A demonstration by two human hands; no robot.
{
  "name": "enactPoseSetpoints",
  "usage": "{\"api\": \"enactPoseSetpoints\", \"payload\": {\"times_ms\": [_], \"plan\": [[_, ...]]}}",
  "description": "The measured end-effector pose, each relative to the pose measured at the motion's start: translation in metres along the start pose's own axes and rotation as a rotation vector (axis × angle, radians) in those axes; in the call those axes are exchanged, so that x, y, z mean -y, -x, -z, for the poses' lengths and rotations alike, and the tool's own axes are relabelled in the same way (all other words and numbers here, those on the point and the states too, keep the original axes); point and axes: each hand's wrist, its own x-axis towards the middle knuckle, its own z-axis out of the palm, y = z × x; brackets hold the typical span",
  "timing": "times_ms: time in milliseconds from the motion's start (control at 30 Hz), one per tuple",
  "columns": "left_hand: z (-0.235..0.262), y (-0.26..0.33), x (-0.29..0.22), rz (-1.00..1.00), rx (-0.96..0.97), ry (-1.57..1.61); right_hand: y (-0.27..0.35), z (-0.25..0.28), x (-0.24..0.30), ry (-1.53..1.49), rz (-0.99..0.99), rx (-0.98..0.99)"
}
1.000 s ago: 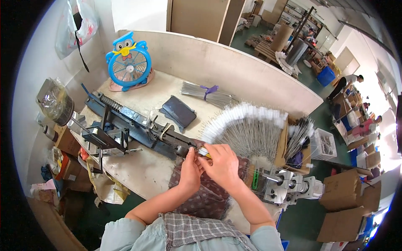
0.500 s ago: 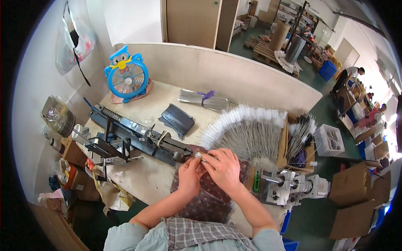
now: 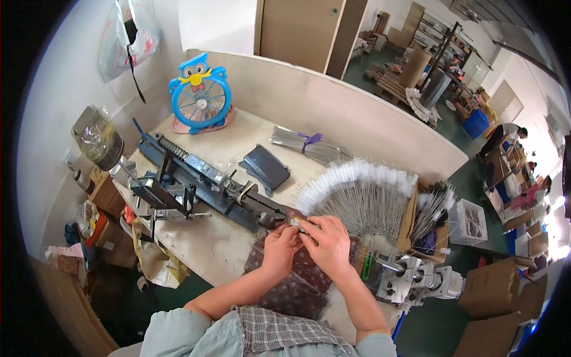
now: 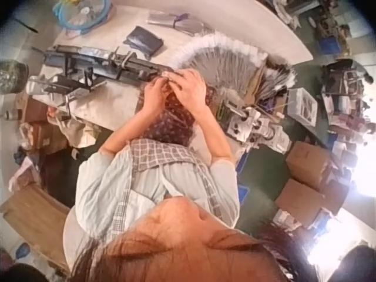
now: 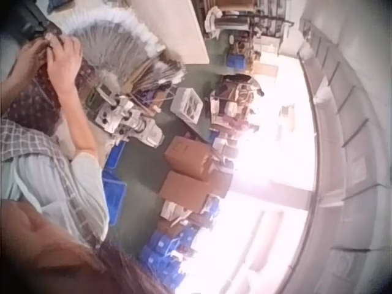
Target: Assembling small white cylinder brushes onto metal rods using a benchtop assembly machine.
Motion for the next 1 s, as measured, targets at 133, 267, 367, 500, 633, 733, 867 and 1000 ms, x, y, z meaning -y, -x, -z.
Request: {"api": "enactPoseSetpoints", "payload": {"times_ms": [133,267,367,500,633,733,867,1000], "plan": [[-0.003,0.003,-0.003,0.008,-0.018,0.048,-0.003,0.0,0.004,-0.015,-0.021,-0.016],[0.003,-0.001,0.0,0.008,-0.032,0.079,-0.006,0.001,0.013,-0.003,-0.059,-0.047],[-0.005,0.004,-0.003,-0.001,-0.035,0.039,-0.001,-0.001,0.007,0.021,-0.032,-0.078],[0.003,0.001,0.001,0.002,0.035,0.045,0.002,-0.001,0.006,0.028,-0.05,-0.085],[0.003,0.001,0.002,-0.023,0.022,-0.01,0.004,0.0,0.008,0.061,-0.02,-0.081],[-0.001,0.001,0.001,-0.025,0.005,-0.047,0.004,-0.002,0.004,0.04,-0.029,-0.082],[-0.001,0.001,0.0,-0.001,-0.011,-0.024,0.003,-0.002,0.005,0.033,-0.036,-0.079],[0.004,0.0,0.002,0.026,-0.02,0.077,0.0,-0.002,0.009,0.029,-0.036,-0.103]]}}
